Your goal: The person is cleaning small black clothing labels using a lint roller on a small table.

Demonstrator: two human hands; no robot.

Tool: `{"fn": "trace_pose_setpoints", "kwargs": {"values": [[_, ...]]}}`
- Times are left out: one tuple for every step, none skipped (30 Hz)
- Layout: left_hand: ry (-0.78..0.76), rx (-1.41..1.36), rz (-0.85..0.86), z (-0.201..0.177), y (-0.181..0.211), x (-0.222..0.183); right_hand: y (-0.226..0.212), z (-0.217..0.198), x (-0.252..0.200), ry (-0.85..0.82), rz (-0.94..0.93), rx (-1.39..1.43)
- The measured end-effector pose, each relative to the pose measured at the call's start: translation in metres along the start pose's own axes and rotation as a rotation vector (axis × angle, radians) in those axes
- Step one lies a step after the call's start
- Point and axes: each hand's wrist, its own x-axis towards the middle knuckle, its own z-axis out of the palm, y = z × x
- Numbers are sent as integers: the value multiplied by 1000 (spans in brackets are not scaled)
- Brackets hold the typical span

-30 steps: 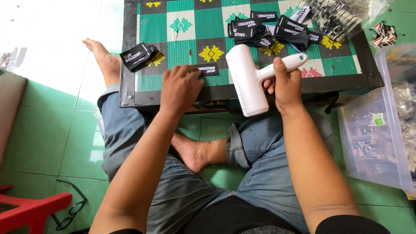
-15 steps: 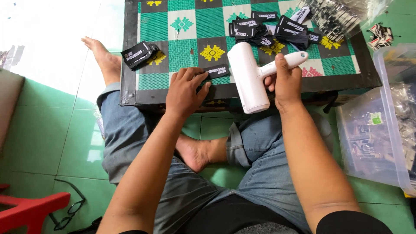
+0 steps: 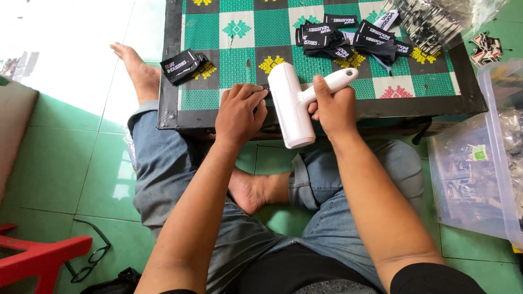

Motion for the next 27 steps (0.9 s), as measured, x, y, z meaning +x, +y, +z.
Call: {"fn": "trace_pose_setpoints", "kwargs": {"values": [[1, 0, -1, 1, 0, 0, -1, -4, 0, -1, -1, -1], [2, 0, 0, 1, 0, -1, -2, -8, -1, -5, -7, -44], [3, 0, 2, 2, -1, -1, -3, -12, -1, -8, -14, -87], [4, 1, 1, 1, -1, 0, -6, -16, -1, -9, -16, -88], [-6, -4, -4, 1, -1, -1, -8, -20, -1, -15, -21, -129], [-16, -8, -10, 0, -1, -1, -11, -24, 0, -22, -26, -169], [-15, -7, -12, 1, -1, -1, -14, -26, 0, -24, -26, -170], [-14, -8, -17, 2, -2, -2, -18, -27, 0, -18, -47, -199], [-11, -9, -20, 3, -3, -2, -21, -28, 0, -11, -69, -228], [-10, -8, -20, 1, -2, -2, -24, -27, 0, -11, -71, -228], [-19, -22, -23, 0, -1, -1, -27, -26, 1, 0, -86, -233], [-28, -37, -26, -1, 0, -1, -29, -25, 1, 11, -102, -239], [-25, -37, -26, -3, 1, 0, -30, -19, 0, 10, -104, -240], [-26, -31, -25, -4, 1, 1, -32, -13, -1, 21, -86, -238], [-33, -29, -23, -5, 3, -1, -32, -8, -5, 35, -61, -238], [-37, -32, -22, -4, 4, -2, -30, -4, -8, 37, -57, -240], [-7, -28, -14, -4, 3, -1, -30, 1, -8, 6, -42, -213], [23, -23, -6, -4, 2, 0, -30, 6, -8, -26, -27, -186], [26, -20, -4, -2, 1, 0, -29, 5, -7, -25, -31, -183], [34, -14, -2, 1, -1, 0, -28, 3, -6, -20, -25, -206], [39, -10, -5, 4, -2, -3, -26, 2, -7, -18, -15, -231], [38, -8, -8, 3, -2, -2, -27, -3, -6, -21, -14, -231], [42, -10, -5, 3, -2, -2, -29, -9, -5, -22, -29, -258], [45, -11, -2, 2, -1, -2, -30, -14, -4, -24, -44, -285], [46, -12, -2, 2, -1, -2, -31, -18, -2, -23, -45, -286], [44, -20, -6, 2, 0, -2, -32, -23, 0, -21, -51, -310], [43, -26, -12, 1, 0, -2, -33, -26, 2, -20, -58, -334]]}}
